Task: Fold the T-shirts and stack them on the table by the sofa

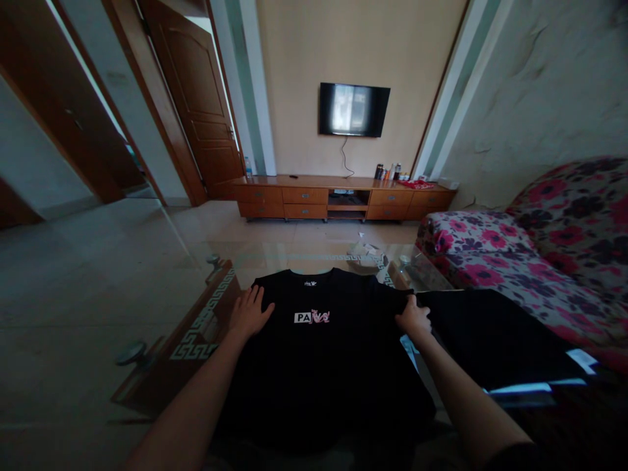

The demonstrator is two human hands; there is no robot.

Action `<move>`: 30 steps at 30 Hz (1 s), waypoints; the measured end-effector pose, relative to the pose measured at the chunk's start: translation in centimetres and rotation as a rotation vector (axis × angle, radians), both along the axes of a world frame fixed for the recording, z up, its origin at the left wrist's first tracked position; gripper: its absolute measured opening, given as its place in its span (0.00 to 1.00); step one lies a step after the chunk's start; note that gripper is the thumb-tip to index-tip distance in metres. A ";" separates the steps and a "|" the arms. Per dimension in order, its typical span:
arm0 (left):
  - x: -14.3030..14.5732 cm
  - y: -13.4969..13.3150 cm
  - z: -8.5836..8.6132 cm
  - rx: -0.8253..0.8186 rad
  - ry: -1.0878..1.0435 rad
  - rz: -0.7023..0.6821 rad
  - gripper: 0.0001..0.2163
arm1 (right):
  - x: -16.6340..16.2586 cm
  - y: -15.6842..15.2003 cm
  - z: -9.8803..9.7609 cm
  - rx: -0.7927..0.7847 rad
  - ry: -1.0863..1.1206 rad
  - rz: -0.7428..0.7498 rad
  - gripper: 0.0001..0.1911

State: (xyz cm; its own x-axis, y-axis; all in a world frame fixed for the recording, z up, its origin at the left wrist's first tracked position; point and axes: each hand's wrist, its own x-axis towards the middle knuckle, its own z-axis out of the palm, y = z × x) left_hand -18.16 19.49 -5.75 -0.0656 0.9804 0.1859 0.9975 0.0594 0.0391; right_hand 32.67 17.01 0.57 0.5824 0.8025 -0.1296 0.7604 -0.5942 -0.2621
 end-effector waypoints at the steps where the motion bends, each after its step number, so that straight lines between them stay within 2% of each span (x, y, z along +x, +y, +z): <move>1: 0.0 0.0 0.0 -0.001 -0.001 0.003 0.37 | 0.3 0.0 0.1 0.006 0.000 0.030 0.38; 5: 0.1 -0.1 0.2 -0.011 -0.006 0.007 0.38 | 1.3 0.3 0.3 0.029 0.024 0.140 0.31; 9: 0.2 -0.2 0.3 -0.015 -0.008 0.010 0.37 | 1.3 0.4 0.1 0.148 0.012 0.232 0.24; 12: 0.3 -0.3 0.5 -0.017 -0.007 0.013 0.37 | 0.8 -0.1 0.7 0.192 -0.006 0.276 0.24; 15: 0.4 -0.4 0.8 -0.010 -0.008 0.005 0.37 | -0.7 -1.0 2.4 0.283 -0.139 0.336 0.27; 17: 0.4 -0.5 0.9 -0.010 -0.013 0.006 0.36 | -2.4 -1.7 3.8 0.353 -0.274 0.488 0.29; 19: 0.4 -0.5 0.8 -0.011 -0.016 0.010 0.36 | -4.5 -2.4 4.6 0.350 -0.332 0.727 0.30; 21: 0.4 -0.4 0.6 -0.014 -0.018 0.011 0.36 | -6.8 -3.1 4.5 0.284 -0.342 0.959 0.31; 23: 0.3 -0.4 0.4 -0.016 -0.016 0.009 0.36 | -8.7 -3.7 3.6 0.203 -0.348 1.122 0.29; 26: 0.2 -0.3 0.3 -0.003 0.001 0.002 0.36 | -10.1 -4.3 2.0 0.127 -0.357 1.259 0.27; 30: 0.2 -0.4 0.4 0.002 0.006 0.002 0.37 | -9.8 -4.3 1.4 0.136 -0.361 1.293 0.27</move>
State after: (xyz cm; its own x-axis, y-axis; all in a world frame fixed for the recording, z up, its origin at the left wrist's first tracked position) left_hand -17.92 19.11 -5.33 -0.0667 0.9798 0.1887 0.9976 0.0616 0.0331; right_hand 22.88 12.67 2.01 -0.6106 0.7919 -0.0071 0.7897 0.6094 0.0708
